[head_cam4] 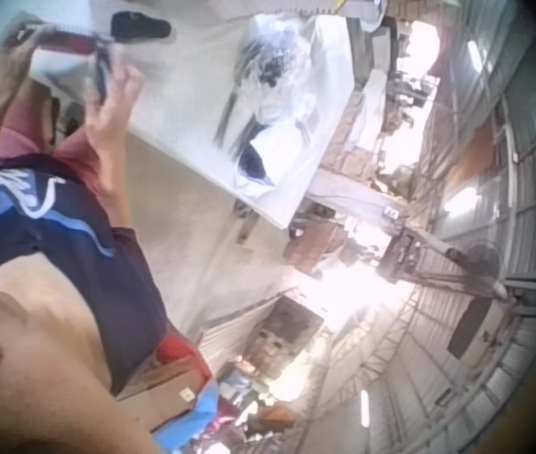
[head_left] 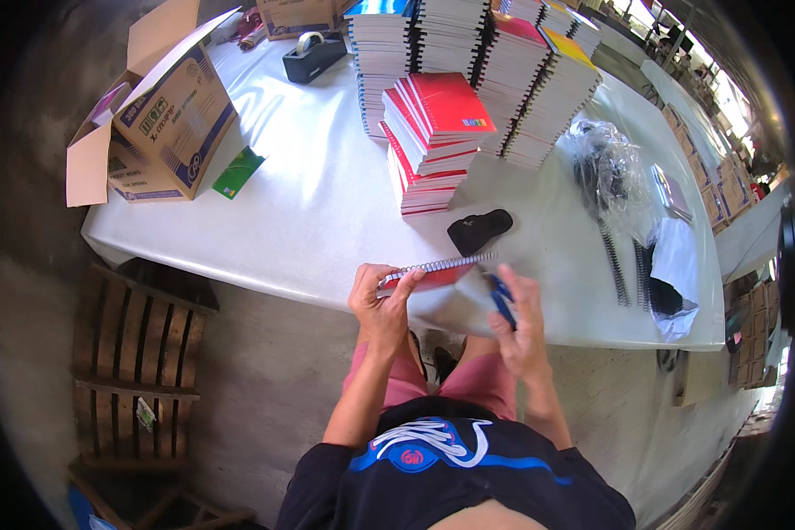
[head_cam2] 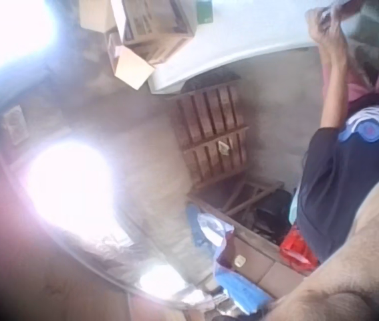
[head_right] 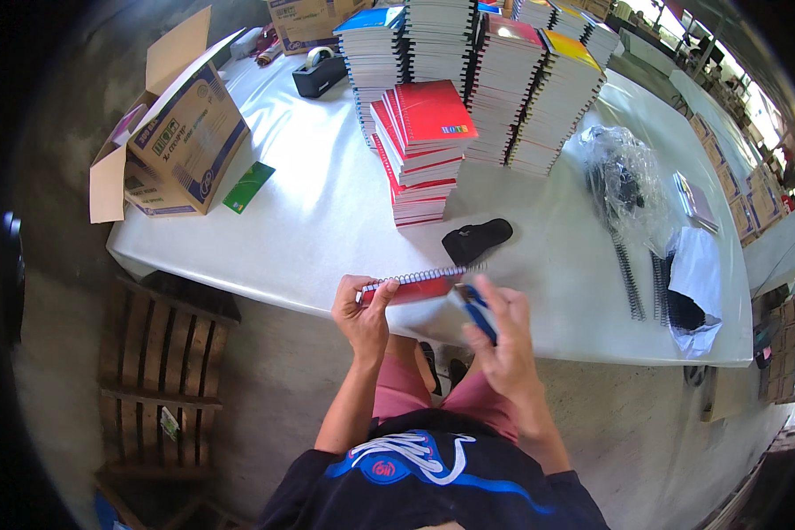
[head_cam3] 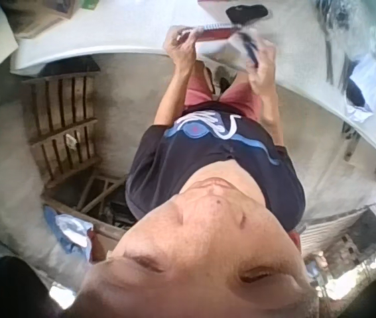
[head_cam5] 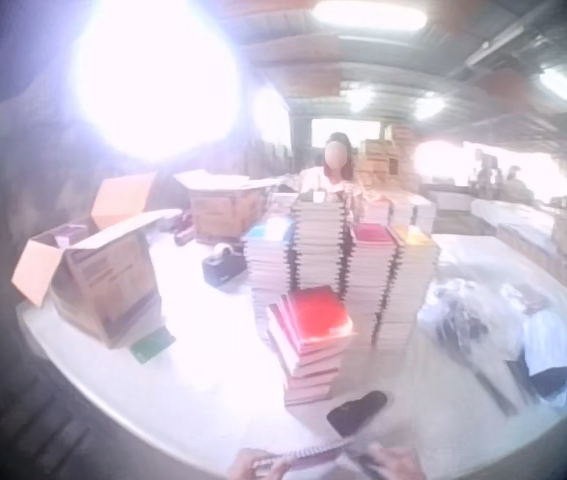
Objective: The person assembles spiral notebooks by threading a plastic coil through the holes of a stack of papers and covers, and then uses a pair of pliers to cut and crimp the ends of the coil.
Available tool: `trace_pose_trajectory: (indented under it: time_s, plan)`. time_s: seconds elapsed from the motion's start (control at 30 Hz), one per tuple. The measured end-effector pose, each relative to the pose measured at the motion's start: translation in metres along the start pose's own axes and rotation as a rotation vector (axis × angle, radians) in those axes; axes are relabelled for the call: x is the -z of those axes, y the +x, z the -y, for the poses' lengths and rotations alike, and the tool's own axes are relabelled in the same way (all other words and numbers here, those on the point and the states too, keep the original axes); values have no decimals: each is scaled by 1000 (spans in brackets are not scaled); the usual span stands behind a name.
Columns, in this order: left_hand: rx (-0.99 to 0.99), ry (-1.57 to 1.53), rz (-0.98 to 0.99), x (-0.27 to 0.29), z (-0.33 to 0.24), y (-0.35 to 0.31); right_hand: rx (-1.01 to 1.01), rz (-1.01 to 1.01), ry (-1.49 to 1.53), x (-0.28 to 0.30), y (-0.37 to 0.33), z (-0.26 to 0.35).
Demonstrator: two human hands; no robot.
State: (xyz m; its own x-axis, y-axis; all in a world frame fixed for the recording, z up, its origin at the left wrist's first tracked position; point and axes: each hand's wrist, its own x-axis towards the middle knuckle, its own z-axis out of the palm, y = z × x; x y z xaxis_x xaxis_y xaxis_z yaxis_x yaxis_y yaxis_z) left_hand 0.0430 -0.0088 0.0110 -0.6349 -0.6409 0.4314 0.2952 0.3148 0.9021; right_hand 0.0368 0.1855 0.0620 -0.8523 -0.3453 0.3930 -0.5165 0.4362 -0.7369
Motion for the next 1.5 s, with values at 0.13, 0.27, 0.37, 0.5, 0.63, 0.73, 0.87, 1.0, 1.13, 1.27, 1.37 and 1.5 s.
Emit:
trace_pose_trajectory:
  time_s: [0.13,0.27,0.37,0.5,0.63,0.73,0.87,1.0,1.13,1.27,1.37,1.5]
  plan:
    - [-290,145,-40,3,-1,-1,80,101,-151,-8,9,28]
    - [-433,263,-79,5,-12,2,149,85,-305,-6,9,39]
    - [-515,303,-81,6,-18,5,131,109,-267,-6,8,43]
    - [-537,308,-95,7,-19,2,134,129,-254,-9,7,42]
    - [-548,302,-129,9,-21,2,130,160,-244,-8,5,45]
    - [-568,295,-133,10,-23,2,139,155,-247,-8,3,45]
    - [-579,293,-138,10,-25,4,180,170,-264,-4,4,46]
    - [-589,299,-150,8,-26,2,-264,453,424,-1,0,44]
    - [-647,326,-179,7,-21,2,-508,575,701,-1,-7,31]
    - [-484,260,-253,10,-13,12,-80,445,104,-12,-5,22]
    - [-38,7,-408,26,-1,23,-152,289,-584,-6,-14,-19]
    - [237,-96,-358,62,33,40,-346,148,-770,10,-18,-81]
